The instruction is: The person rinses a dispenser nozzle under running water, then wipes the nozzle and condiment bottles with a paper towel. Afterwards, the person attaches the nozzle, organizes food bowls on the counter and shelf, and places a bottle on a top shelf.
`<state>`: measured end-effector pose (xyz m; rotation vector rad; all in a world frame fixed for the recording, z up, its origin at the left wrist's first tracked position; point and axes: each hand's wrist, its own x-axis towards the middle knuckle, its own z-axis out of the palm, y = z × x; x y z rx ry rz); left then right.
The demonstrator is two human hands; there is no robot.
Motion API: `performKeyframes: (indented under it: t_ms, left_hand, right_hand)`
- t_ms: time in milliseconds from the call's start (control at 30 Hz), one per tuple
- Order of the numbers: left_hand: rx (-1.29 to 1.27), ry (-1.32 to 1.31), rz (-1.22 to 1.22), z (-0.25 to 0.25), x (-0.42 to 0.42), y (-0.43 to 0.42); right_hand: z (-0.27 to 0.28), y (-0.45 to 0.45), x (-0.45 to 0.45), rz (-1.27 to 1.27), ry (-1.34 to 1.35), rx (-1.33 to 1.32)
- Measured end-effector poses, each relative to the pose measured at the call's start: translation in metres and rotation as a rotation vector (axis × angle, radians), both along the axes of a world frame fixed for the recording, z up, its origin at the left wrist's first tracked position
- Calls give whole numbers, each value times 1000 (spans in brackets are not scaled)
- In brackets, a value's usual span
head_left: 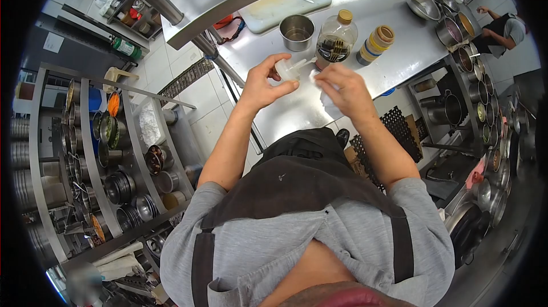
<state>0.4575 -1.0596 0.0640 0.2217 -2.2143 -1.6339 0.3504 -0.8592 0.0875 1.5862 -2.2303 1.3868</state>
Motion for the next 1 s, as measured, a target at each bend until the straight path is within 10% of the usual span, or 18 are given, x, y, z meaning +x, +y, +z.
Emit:
performKeyframes:
  t_ms: [567,1000]
  left_hand:
    - [294,-82,-238,19,11,12]
    - [230,1,-214,3,18,11]
  right_hand:
    - [14,-6,7,114,106,-70]
    - [10,-2,-16,-18,-491,-68]
